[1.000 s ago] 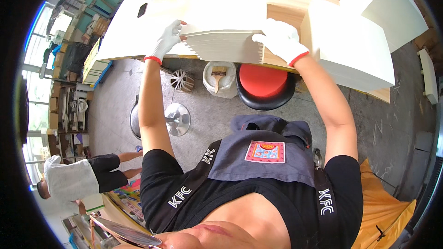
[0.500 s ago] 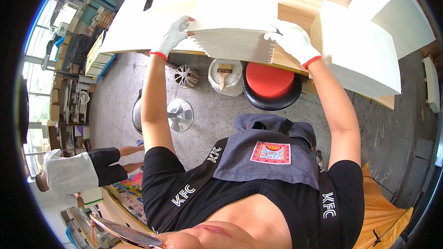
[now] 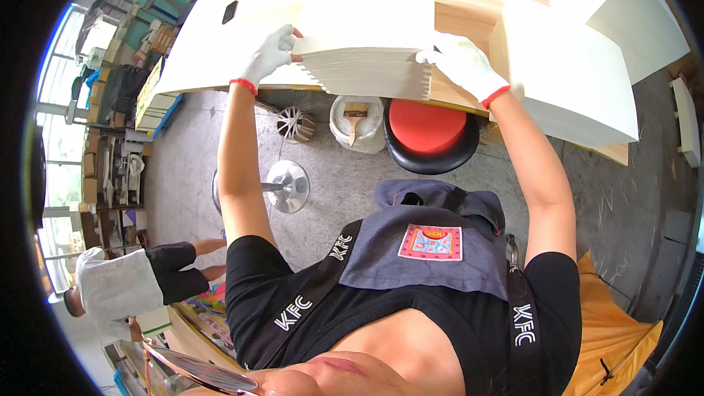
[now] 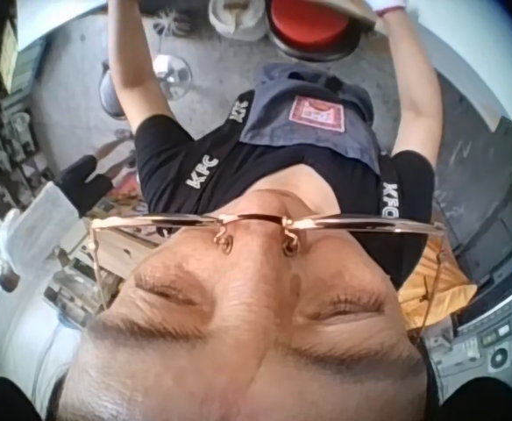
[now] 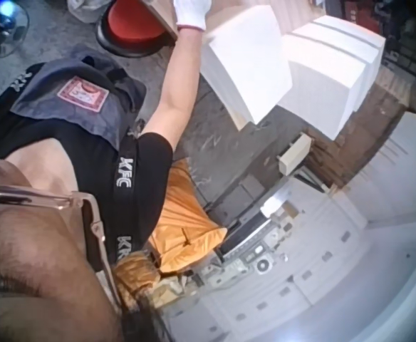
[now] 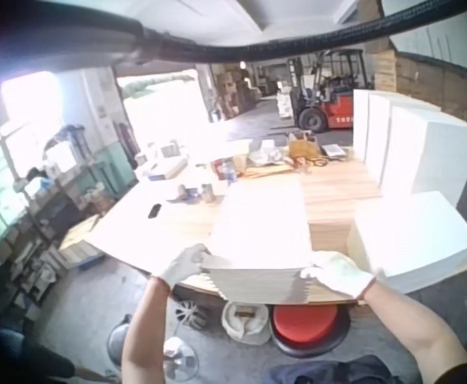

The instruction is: The person stacks white boards with interlocking edges by hand on a wooden table.

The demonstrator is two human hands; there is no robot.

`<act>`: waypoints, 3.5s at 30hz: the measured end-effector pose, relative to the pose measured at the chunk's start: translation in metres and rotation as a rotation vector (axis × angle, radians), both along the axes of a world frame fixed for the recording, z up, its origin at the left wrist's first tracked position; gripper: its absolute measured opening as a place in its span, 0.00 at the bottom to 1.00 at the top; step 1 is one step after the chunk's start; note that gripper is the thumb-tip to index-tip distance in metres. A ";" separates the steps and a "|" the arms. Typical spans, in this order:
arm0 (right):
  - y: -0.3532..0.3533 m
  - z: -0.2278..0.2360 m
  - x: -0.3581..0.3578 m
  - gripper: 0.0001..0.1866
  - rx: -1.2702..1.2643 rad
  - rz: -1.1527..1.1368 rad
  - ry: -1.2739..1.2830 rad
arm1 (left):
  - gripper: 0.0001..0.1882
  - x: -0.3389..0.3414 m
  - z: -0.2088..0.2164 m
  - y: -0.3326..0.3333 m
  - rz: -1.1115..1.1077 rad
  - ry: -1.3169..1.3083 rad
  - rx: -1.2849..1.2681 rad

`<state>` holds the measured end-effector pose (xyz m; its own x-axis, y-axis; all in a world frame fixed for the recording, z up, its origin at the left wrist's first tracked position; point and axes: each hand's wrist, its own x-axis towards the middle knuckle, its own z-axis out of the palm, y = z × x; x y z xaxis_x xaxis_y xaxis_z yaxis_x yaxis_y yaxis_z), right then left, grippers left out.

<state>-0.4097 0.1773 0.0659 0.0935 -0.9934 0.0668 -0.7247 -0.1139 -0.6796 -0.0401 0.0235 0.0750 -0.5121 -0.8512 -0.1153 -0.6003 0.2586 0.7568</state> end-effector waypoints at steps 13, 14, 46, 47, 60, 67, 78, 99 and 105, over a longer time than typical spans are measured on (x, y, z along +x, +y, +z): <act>-0.002 0.001 -0.007 0.23 0.008 0.028 -0.024 | 0.25 -0.009 0.016 0.001 -0.023 -0.142 -0.021; -0.001 0.002 -0.007 0.23 -0.036 0.031 0.010 | 0.25 -0.007 0.013 0.000 -0.013 -0.141 -0.019; 0.049 0.006 -0.016 0.35 -0.169 0.101 0.227 | 0.33 0.008 0.019 -0.003 -0.059 -0.403 -0.353; 0.071 0.009 -0.027 0.39 -0.248 0.101 0.205 | 0.33 0.005 0.030 0.004 0.036 -0.433 -0.367; 0.260 -0.027 -0.403 0.38 -0.179 -1.197 0.117 | 0.17 -0.332 0.054 0.151 -0.431 0.100 -0.844; 0.246 -0.019 -0.390 0.37 0.110 -0.863 0.141 | 0.16 -0.535 0.001 0.204 -0.595 -0.029 -0.682; 0.213 0.006 -0.397 0.26 -0.479 -0.578 0.615 | 0.18 -0.614 -0.019 0.209 -0.665 0.031 -0.633; 0.207 -0.042 -0.382 0.31 -0.387 -0.909 -0.230 | 0.22 -0.615 -0.037 0.197 -0.726 0.316 -0.170; 0.209 -0.041 -0.382 0.29 -0.401 -0.904 -0.159 | 0.20 -0.612 -0.031 0.206 -0.622 0.237 -0.327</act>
